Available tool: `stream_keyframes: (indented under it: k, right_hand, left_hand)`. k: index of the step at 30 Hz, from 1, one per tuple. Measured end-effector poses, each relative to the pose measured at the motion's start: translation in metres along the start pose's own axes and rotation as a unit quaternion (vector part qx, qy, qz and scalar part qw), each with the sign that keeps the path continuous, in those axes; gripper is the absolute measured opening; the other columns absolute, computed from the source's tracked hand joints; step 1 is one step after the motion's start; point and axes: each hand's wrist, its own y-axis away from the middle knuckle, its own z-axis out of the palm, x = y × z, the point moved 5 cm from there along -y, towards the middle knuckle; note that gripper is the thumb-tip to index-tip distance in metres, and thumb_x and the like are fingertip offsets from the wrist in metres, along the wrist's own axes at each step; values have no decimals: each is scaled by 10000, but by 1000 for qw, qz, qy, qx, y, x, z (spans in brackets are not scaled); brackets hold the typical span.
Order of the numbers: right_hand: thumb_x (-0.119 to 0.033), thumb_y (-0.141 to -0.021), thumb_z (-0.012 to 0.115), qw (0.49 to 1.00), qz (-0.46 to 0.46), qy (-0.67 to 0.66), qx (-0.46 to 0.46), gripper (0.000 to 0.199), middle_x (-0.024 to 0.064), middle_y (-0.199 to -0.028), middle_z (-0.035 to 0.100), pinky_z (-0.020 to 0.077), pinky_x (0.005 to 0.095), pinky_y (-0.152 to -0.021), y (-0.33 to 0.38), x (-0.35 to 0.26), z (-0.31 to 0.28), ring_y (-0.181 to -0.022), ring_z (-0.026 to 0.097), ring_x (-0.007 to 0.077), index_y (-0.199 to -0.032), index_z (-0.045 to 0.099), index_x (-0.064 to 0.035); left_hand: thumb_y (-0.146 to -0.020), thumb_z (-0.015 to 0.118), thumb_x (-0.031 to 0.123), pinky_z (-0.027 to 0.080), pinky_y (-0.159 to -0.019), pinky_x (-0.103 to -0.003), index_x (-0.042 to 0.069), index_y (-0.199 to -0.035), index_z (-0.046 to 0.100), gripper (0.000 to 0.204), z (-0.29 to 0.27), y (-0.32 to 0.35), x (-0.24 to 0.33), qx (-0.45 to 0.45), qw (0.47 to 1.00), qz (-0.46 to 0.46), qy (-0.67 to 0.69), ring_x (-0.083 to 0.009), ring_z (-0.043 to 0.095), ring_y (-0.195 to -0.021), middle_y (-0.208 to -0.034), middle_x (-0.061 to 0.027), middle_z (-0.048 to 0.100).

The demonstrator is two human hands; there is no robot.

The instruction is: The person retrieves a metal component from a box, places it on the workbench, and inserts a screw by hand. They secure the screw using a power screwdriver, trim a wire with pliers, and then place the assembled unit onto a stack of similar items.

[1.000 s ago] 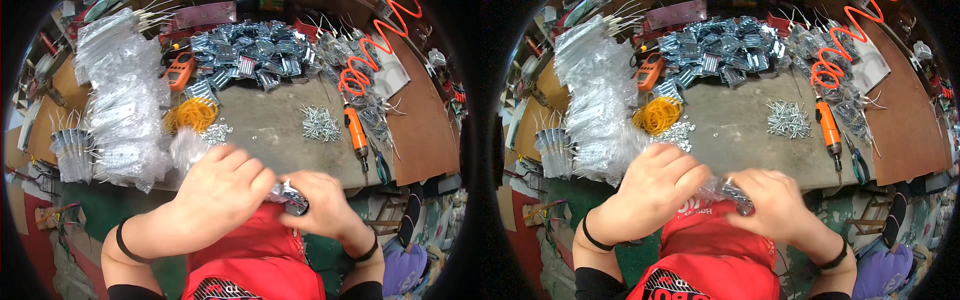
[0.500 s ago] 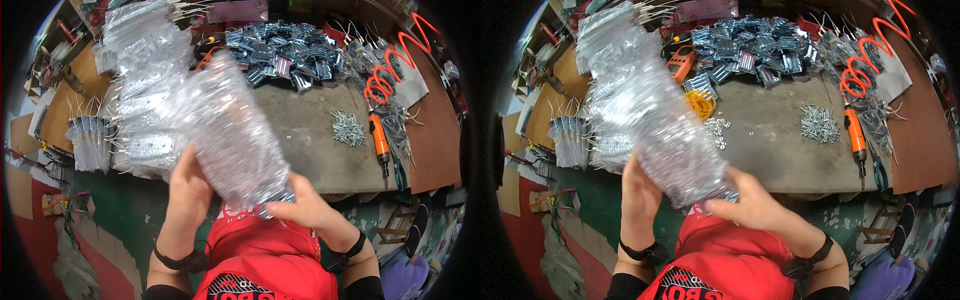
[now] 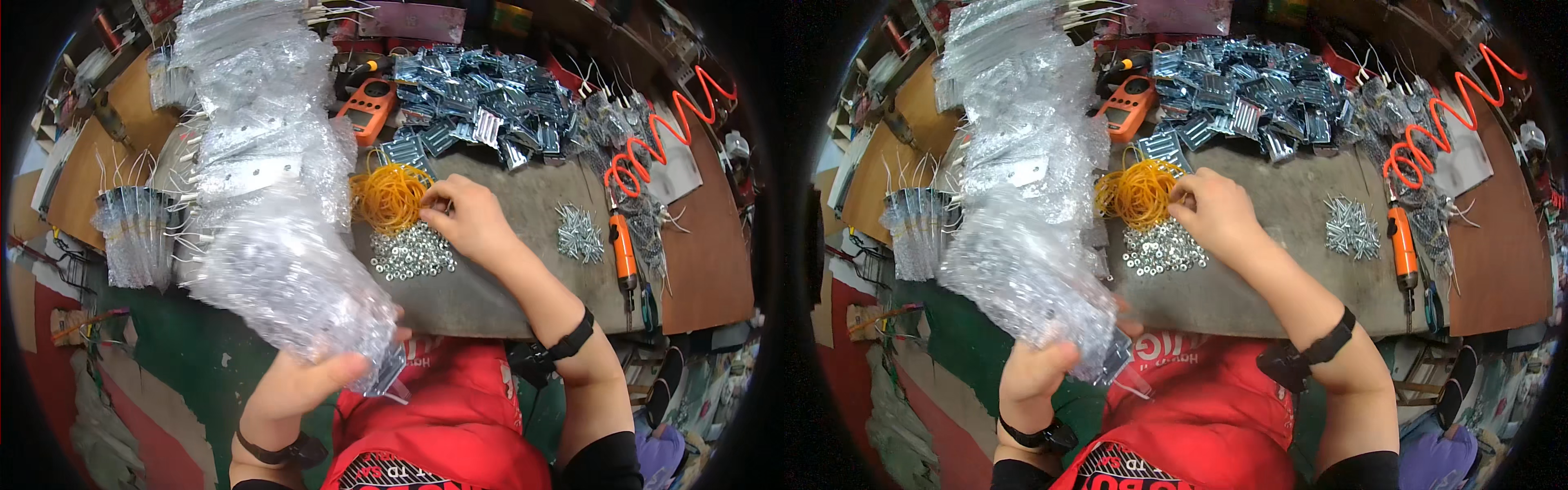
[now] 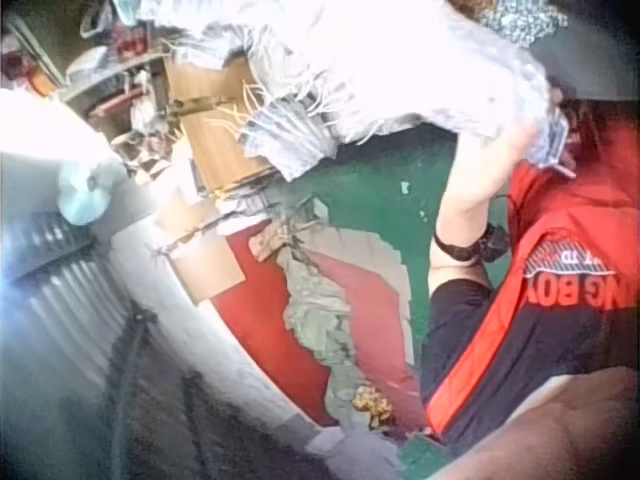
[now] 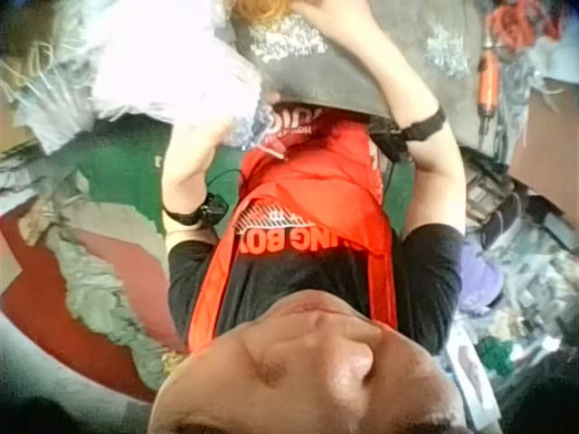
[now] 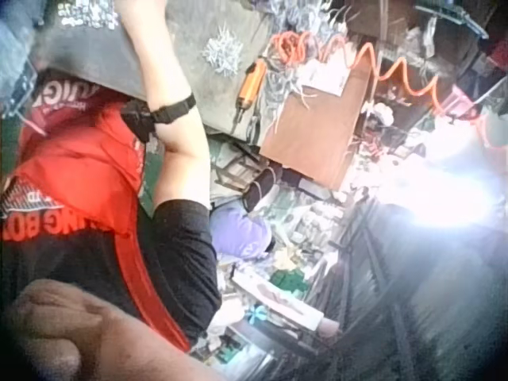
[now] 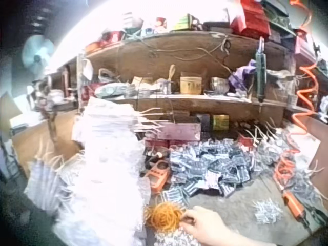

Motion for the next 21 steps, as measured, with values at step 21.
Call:
stream_keyframes:
  k: [21]
  right_hand:
    - [-168,-822,656,958,74,-278,-9,168,-12,-875,612,388,223,-703,-21,13,-62,-792,499,65,-898,668,-18]
  left_hand:
    - [-732,633,157,542,-710,-375,-80,-1179,485,527,12,-44,-7,33,992,36,-113,-273,649,-844,-1018,-201,618]
